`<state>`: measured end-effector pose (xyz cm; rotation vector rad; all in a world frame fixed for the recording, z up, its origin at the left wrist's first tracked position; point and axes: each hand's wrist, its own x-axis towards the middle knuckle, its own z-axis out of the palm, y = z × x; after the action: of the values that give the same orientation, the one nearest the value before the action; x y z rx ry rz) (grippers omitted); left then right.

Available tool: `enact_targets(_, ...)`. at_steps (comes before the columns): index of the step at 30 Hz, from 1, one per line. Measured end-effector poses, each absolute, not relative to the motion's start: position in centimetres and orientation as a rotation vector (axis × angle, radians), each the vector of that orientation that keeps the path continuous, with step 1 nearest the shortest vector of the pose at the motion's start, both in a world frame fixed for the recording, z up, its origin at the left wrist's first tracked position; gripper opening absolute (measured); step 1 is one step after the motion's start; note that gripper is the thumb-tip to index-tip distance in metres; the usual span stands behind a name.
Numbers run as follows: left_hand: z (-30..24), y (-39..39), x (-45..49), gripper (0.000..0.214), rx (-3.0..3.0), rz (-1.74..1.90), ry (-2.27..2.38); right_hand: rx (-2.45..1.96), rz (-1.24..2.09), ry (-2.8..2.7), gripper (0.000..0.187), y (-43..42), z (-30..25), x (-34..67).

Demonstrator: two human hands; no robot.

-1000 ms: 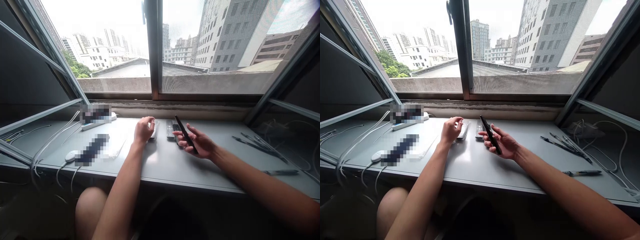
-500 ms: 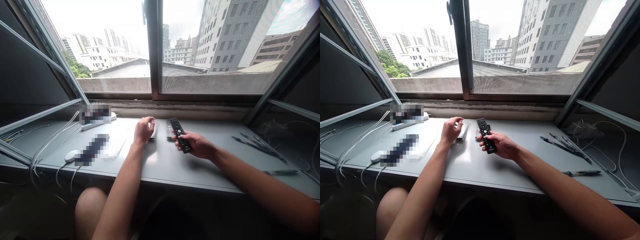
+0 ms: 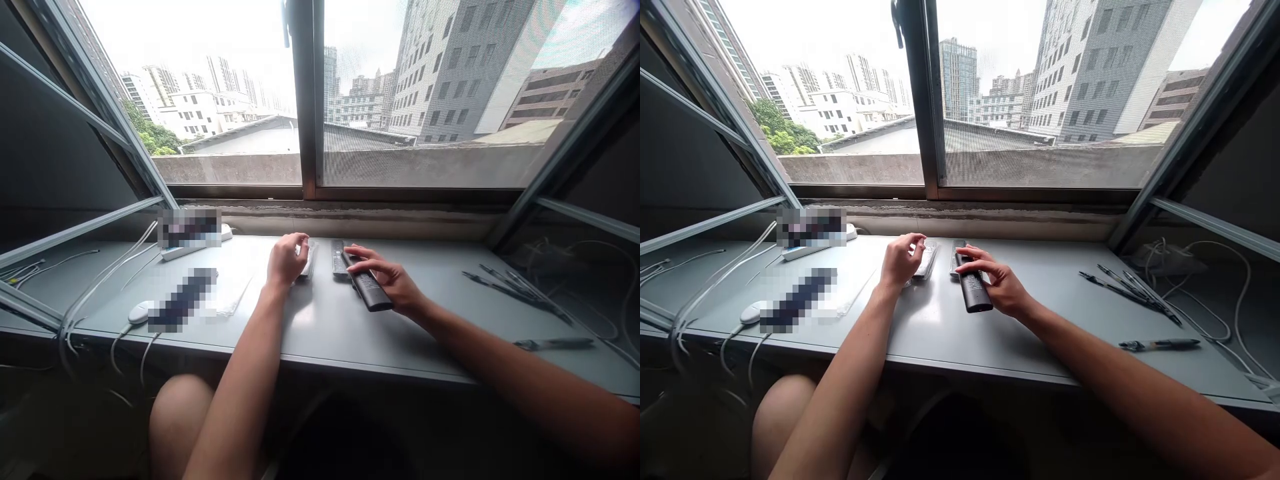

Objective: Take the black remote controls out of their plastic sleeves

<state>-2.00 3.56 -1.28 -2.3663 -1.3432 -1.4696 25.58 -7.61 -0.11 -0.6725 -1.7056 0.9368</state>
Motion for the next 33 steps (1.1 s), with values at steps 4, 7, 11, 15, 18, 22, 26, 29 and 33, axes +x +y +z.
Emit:
enact_targets(4, -1.3, 3.6, -2.0, 0.020, -2.365, -1.472, -1.353, -0.695, 0.911, -1.731, 0.026, -7.6, -0.3, 25.5)
enact_targets(7, -1.3, 3.5, -1.9, 0.020, -2.367, -1.477, -1.346, -0.706, 0.911, -1.728, 0.025, -7.6, -0.3, 25.5)
enact_targets(11, -1.2, 3.4, -1.9, 0.020, -2.366, -1.476, -1.347, -0.717, 0.863, -1.747, 0.029, -7.4, -0.5, 25.6)
enact_targets(15, -1.2, 3.5, -1.9, 0.020, -2.367, -1.485, -1.339, -0.746, 0.852, -1.728, 0.031, -7.4, -0.5, 25.6)
enact_targets(18, -1.3, 3.5, -1.9, 0.020, -2.367, -1.477, -1.348, -0.758, 0.858, -1.720, 0.030, -7.4, -0.5, 25.6)
enact_targets(22, -1.3, 3.6, -2.0, 0.020, -2.373, -1.473, -1.346, -0.760, 0.827, -1.728, 0.028, -7.2, -0.6, 25.7)
enact_targets(26, -1.2, 3.5, -1.9, 0.020, -2.369, -1.480, -1.344, -0.745, 0.796, -1.741, 0.027, -7.0, -0.7, 25.8)
enact_targets(29, -1.1, 3.4, -1.9, 0.019, -2.373, -1.476, -1.336, -0.761, 0.780, -1.745, 0.031, -7.0, -0.8, 25.8)
enact_targets(33, -1.1, 3.4, -1.9, 0.020, -2.367, -1.473, -1.356, -0.838, 0.833, -1.666, 0.045, -6.9, -1.2, 25.6)
